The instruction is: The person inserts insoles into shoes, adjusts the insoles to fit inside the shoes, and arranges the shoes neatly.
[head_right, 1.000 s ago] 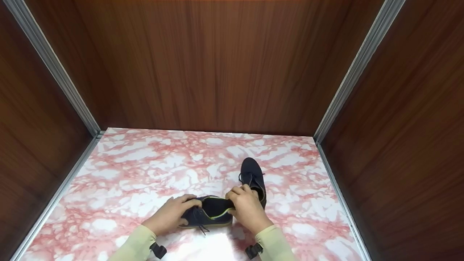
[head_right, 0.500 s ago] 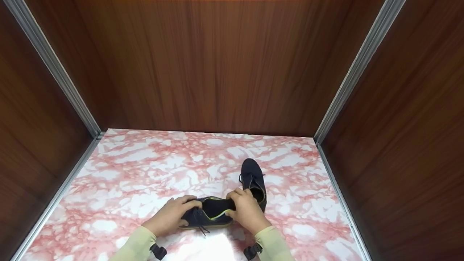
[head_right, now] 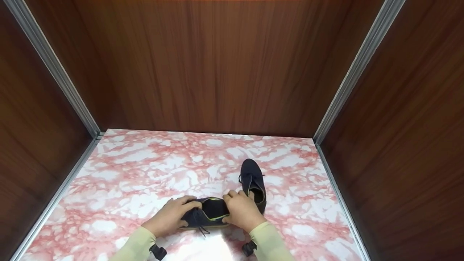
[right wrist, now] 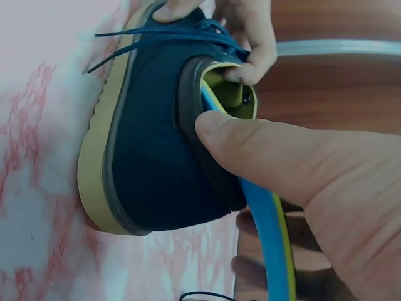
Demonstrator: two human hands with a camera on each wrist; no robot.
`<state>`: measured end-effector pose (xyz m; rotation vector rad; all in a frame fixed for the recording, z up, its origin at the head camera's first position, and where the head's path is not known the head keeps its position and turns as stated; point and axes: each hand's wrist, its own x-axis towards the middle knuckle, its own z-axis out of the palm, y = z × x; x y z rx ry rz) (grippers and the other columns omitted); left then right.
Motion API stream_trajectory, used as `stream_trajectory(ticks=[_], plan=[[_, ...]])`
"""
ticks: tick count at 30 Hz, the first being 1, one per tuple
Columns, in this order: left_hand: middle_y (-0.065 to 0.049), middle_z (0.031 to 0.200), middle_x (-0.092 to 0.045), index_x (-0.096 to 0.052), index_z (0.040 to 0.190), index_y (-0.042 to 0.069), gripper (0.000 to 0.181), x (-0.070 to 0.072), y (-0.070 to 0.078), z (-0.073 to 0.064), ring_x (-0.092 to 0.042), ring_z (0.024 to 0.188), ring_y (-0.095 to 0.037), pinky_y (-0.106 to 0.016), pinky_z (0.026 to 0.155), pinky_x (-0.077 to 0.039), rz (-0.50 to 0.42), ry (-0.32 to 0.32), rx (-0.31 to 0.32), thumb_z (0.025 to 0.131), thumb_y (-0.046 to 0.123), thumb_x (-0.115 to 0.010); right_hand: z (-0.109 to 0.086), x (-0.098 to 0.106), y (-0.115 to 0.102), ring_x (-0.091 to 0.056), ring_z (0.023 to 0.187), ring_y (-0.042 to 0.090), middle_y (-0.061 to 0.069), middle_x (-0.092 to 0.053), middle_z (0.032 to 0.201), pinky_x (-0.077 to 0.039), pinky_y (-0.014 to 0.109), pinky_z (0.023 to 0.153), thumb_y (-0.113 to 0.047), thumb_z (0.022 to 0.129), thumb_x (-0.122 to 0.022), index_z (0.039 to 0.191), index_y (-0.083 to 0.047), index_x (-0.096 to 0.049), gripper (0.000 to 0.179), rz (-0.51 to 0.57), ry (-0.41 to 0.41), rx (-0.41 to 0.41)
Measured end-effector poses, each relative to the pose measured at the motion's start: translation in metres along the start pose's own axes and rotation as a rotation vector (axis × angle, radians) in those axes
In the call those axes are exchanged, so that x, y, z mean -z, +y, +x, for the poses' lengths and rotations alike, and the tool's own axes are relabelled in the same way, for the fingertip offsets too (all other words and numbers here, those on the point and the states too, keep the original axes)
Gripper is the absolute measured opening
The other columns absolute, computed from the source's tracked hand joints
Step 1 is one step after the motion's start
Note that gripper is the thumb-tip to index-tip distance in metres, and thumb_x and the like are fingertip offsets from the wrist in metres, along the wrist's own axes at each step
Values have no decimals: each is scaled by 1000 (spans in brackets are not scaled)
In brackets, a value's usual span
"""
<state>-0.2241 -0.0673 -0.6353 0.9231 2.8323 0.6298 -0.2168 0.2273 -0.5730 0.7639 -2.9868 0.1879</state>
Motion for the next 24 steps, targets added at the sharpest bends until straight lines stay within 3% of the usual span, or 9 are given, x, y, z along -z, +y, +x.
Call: stream_trajectory(ticks=[4, 10, 24], plan=[[-4, 165, -54, -52, 148, 56, 77, -2, 1, 1, -58, 149, -33, -75, 115, -46, 10, 4, 4, 91, 18, -89, 3, 0, -4, -70, 105, 33, 5, -75, 118, -55, 70, 91, -33, 71, -102, 125, -10, -77, 63, -14, 46, 43], [-4, 163, -55, -53, 148, 55, 76, -3, -1, 1, -59, 147, -33, -73, 114, -47, 16, 14, 4, 91, 19, -89, 5, -2, -6, -70, 99, 30, 1, -75, 110, -54, 56, 82, -23, 68, -102, 114, -12, -78, 52, 76, 111, 46], [-6, 163, -55, -53, 148, 54, 76, -1, -2, 1, -61, 145, -34, -73, 113, -48, 0, 6, -8, 92, 18, -89, 9, -15, -7, -74, 100, 26, 0, -78, 106, -56, 55, 83, -21, 70, -102, 111, -14, -79, 47, 180, 158, 32]])
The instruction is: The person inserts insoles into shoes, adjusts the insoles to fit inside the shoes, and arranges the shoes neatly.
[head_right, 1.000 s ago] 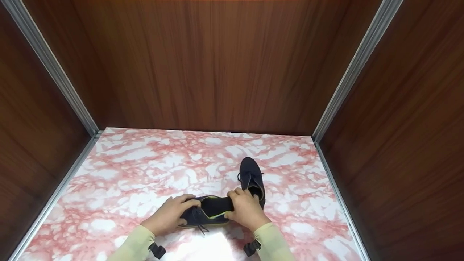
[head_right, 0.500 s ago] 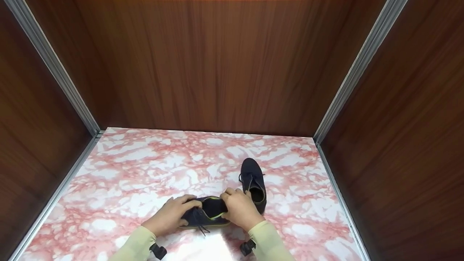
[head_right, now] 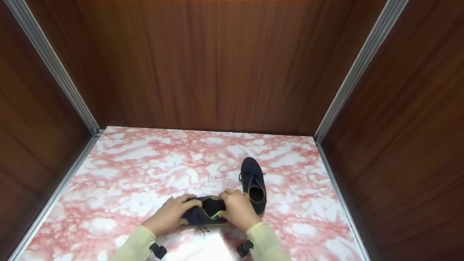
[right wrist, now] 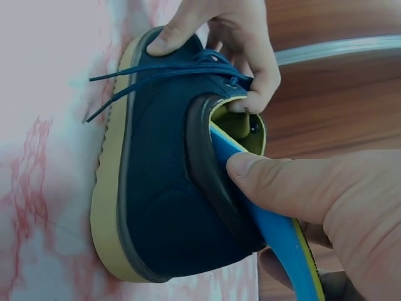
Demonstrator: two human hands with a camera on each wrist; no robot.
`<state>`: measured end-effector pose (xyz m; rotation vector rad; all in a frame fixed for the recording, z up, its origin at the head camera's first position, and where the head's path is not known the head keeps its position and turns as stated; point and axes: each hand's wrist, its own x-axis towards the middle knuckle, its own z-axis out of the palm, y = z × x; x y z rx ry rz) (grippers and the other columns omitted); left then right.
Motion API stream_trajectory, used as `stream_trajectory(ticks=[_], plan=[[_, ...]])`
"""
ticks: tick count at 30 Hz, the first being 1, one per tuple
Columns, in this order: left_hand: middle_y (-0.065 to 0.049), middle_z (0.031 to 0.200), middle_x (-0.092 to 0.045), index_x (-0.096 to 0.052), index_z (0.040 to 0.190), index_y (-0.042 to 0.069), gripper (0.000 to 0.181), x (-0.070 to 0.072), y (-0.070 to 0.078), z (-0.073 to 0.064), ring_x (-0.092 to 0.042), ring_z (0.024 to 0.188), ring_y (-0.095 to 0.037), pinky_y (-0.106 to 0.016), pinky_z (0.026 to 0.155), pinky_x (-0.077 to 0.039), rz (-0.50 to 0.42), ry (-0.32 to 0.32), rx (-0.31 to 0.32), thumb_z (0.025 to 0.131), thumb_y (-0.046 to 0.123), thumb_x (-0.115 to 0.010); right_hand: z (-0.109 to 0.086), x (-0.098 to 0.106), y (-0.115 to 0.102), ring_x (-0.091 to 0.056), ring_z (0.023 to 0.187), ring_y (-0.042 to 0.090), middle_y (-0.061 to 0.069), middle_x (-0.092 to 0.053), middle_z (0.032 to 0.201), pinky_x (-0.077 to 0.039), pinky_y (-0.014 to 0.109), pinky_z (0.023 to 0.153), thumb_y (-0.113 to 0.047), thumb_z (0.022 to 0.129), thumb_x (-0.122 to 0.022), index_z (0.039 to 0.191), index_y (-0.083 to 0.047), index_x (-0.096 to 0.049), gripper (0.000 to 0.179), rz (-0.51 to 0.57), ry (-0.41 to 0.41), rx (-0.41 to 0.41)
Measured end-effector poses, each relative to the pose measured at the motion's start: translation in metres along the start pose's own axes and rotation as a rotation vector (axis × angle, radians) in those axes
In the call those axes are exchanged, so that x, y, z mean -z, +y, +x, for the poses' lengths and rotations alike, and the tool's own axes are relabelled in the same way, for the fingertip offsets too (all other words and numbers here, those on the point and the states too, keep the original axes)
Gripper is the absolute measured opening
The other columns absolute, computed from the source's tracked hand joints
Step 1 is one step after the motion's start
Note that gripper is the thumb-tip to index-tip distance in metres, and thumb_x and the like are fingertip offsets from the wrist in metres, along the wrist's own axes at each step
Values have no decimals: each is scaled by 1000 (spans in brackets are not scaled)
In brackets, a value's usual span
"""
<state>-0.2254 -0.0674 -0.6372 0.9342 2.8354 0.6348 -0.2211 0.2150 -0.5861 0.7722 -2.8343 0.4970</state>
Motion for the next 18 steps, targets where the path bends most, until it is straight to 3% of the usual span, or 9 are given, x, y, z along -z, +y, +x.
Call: stream_trajectory(ticks=[14, 18], plan=[[-5, 165, -54, -52, 148, 55, 77, -1, 0, -1, -59, 147, -35, -74, 116, -45, -8, 0, 7, 92, 17, -88, -5, -4, 3, -72, 110, 26, -1, -75, 117, -55, 58, 88, -27, 74, -101, 120, -15, -78, 53, -10, -22, -7], [-4, 165, -54, -53, 147, 55, 75, -1, 0, -1, -60, 147, -35, -74, 117, -44, -10, -1, 10, 92, 18, -88, -9, -6, 8, -72, 112, 23, -3, -75, 119, -55, 58, 92, -27, 73, -101, 123, -16, -78, 56, 16, 6, 8]])
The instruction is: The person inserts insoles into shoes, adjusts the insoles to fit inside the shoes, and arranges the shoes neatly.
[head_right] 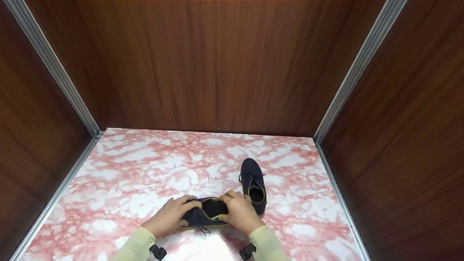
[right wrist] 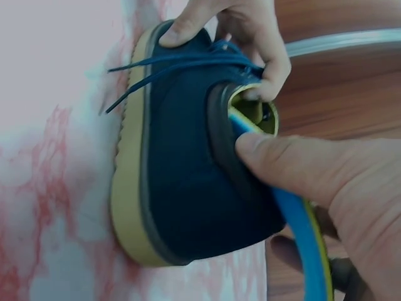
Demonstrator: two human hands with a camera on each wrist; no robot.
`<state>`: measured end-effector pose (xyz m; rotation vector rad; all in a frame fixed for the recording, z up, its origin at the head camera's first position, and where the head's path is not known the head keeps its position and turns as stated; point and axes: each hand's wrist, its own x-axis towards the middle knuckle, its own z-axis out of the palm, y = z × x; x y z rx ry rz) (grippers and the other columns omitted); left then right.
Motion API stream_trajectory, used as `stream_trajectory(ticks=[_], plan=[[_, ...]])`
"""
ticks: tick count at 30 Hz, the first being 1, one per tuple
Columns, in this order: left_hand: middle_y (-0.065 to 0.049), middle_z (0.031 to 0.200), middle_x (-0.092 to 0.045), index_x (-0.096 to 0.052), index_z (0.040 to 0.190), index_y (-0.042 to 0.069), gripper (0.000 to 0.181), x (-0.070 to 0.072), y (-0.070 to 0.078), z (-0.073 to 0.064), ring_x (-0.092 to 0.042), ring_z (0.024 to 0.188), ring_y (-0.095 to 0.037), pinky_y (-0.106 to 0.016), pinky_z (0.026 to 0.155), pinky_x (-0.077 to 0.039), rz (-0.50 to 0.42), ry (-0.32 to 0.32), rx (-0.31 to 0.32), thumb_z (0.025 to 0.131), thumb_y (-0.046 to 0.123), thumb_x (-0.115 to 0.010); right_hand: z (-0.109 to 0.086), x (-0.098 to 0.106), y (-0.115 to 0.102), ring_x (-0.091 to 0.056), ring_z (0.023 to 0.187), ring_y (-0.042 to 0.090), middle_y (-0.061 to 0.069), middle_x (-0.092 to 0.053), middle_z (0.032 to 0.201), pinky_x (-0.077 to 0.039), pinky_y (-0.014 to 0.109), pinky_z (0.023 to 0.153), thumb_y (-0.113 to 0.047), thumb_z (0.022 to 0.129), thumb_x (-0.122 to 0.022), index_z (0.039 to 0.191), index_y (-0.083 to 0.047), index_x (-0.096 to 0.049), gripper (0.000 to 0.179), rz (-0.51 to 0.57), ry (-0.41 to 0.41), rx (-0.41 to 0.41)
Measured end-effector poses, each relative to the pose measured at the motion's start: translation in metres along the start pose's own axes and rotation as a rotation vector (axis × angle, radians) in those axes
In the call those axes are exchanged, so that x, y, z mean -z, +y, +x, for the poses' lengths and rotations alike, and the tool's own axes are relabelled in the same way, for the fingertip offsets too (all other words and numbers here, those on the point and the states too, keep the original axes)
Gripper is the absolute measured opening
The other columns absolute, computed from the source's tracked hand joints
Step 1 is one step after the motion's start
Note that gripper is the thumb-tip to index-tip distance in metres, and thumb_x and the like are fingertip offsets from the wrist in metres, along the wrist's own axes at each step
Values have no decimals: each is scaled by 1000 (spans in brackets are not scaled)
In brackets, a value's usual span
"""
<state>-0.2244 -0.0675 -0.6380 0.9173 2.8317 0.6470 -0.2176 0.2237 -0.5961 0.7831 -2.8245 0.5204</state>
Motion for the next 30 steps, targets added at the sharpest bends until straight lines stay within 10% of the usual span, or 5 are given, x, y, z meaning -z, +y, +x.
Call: stream_trajectory(ticks=[18, 30], plan=[[-6, 164, -55, -54, 147, 55, 75, -1, -2, -1, -60, 146, -34, -73, 116, -45, -3, 14, -14, 92, 17, -88, -7, 21, 17, -71, 108, 21, 4, -72, 118, -61, 43, 101, -30, 77, -100, 127, -5, -76, 61, 27, -54, -16], [-5, 163, -56, -55, 147, 52, 74, -1, -1, 1, -61, 145, -33, -73, 114, -47, 5, 20, -21, 92, 17, -89, -1, 23, 4, -63, 102, 24, 0, -69, 114, -55, 50, 84, -19, 79, -98, 110, -13, -76, 38, -80, 28, 120]])
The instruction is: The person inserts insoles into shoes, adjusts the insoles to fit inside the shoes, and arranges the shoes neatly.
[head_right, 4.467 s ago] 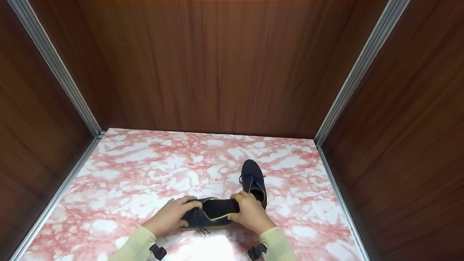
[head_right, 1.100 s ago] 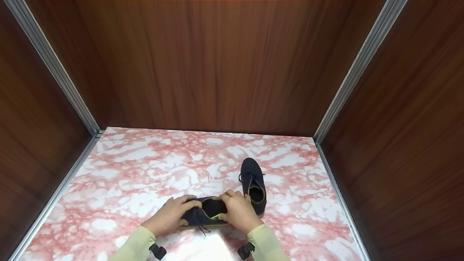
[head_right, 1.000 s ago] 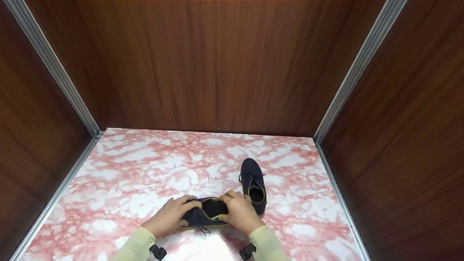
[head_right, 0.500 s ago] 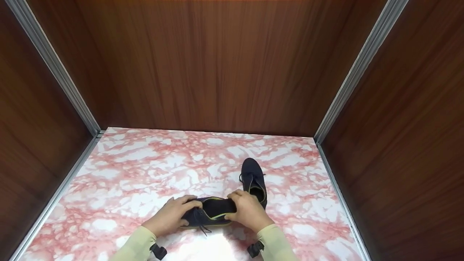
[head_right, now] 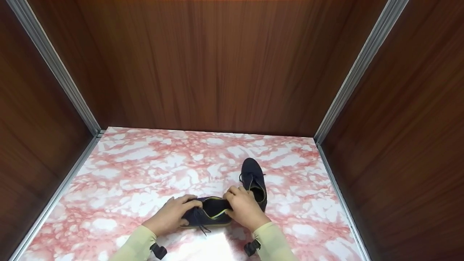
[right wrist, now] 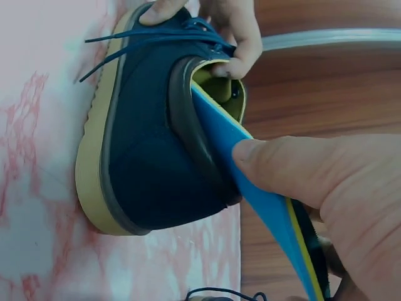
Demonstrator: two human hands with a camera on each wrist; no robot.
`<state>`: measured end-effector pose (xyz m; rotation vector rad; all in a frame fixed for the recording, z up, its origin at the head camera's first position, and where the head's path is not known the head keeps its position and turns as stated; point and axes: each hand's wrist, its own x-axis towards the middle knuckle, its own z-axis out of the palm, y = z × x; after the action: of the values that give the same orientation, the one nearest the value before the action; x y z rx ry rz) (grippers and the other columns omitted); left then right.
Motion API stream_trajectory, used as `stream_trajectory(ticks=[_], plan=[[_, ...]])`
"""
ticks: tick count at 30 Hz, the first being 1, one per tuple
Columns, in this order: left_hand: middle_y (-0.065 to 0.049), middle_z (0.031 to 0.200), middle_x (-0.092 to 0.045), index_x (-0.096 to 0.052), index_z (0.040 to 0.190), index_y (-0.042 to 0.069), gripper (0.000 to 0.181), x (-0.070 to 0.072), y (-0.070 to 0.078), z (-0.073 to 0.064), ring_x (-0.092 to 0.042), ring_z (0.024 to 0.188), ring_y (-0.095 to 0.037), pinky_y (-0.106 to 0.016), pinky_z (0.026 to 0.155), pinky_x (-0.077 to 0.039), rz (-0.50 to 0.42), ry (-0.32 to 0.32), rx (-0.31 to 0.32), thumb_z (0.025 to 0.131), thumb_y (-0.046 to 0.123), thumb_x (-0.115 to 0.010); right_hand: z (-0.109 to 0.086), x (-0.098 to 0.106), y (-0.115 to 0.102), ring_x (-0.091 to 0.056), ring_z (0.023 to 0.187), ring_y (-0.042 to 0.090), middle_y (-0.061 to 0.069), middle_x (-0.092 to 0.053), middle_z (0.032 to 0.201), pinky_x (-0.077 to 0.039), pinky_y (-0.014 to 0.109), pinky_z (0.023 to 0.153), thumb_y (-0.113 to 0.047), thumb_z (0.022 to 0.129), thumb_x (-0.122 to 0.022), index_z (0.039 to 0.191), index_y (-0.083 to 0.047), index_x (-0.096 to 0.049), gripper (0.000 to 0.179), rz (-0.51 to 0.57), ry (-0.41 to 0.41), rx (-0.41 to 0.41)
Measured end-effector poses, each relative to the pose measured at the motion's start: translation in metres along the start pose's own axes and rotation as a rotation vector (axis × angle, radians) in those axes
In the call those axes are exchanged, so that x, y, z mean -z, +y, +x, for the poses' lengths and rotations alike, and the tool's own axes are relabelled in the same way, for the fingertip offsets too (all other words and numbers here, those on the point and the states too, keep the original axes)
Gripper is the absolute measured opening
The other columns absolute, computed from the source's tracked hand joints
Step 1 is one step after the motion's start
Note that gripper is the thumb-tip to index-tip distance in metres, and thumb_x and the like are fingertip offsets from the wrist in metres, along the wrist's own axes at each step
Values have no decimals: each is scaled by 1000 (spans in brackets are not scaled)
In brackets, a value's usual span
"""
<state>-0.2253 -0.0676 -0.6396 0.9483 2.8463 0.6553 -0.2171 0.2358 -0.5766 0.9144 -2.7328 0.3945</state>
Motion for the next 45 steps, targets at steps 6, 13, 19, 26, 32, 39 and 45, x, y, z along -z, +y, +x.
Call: stream_trajectory(ticks=[6, 13, 19, 26, 32, 39, 45], plan=[[-3, 163, -56, -55, 148, 53, 76, 0, -1, 0, -61, 145, -31, -71, 115, -47, 2, -9, 4, 92, 16, -89, 2, -7, -2, -62, 106, 23, 1, -70, 117, -52, 50, 87, -17, 82, -96, 113, -11, -79, 35, 49, -4, -38], [-5, 163, -56, -55, 149, 51, 76, 1, 0, 1, -61, 146, -33, -73, 115, -46, -5, -15, 13, 91, 15, -89, 6, -15, -3, -65, 108, 24, 1, -71, 117, -54, 50, 86, -20, 83, -96, 115, -11, -79, 37, 59, -1, -41], [-4, 163, -56, -55, 148, 52, 75, 2, 2, 0, -61, 145, -33, -73, 114, -47, -9, -14, 10, 91, 16, -89, 6, -22, -6, -66, 108, 24, 3, -70, 117, -58, 47, 90, -22, 83, -96, 118, -10, -79, 40, 60, 6, -31], [-2, 164, -54, -52, 149, 55, 76, 2, 1, 0, -60, 146, -33, -74, 114, -46, -7, -29, 14, 93, 17, -88, 3, -26, -5, -64, 112, 22, 3, -66, 120, -59, 41, 101, -22, 82, -97, 125, -7, -76, 49, 125, -28, -58], [-5, 165, -54, -54, 149, 54, 77, 2, 2, 0, -60, 147, -34, -75, 116, -44, -25, -31, 19, 92, 17, -88, -1, -21, 3, -69, 114, 23, 7, -69, 124, -60, 44, 104, -24, 80, -98, 131, -2, -73, 61, 173, -75, -103], [-5, 164, -55, -54, 148, 55, 76, 1, -1, 1, -60, 147, -32, -73, 116, -45, -13, -11, 11, 92, 17, -89, -3, -8, 9, -72, 110, 23, 8, -72, 121, -61, 44, 102, -22, 79, -98, 133, 2, -72, 65, 155, -105, -119], [-5, 164, -55, -54, 147, 55, 76, 1, -1, 0, -60, 147, -31, -73, 116, -45, -10, -11, 10, 92, 17, -89, -1, -2, 3, -73, 109, 24, 9, -72, 122, -62, 43, 101, -16, 77, -99, 130, 0, -73, 61, 78, -90, -70]])
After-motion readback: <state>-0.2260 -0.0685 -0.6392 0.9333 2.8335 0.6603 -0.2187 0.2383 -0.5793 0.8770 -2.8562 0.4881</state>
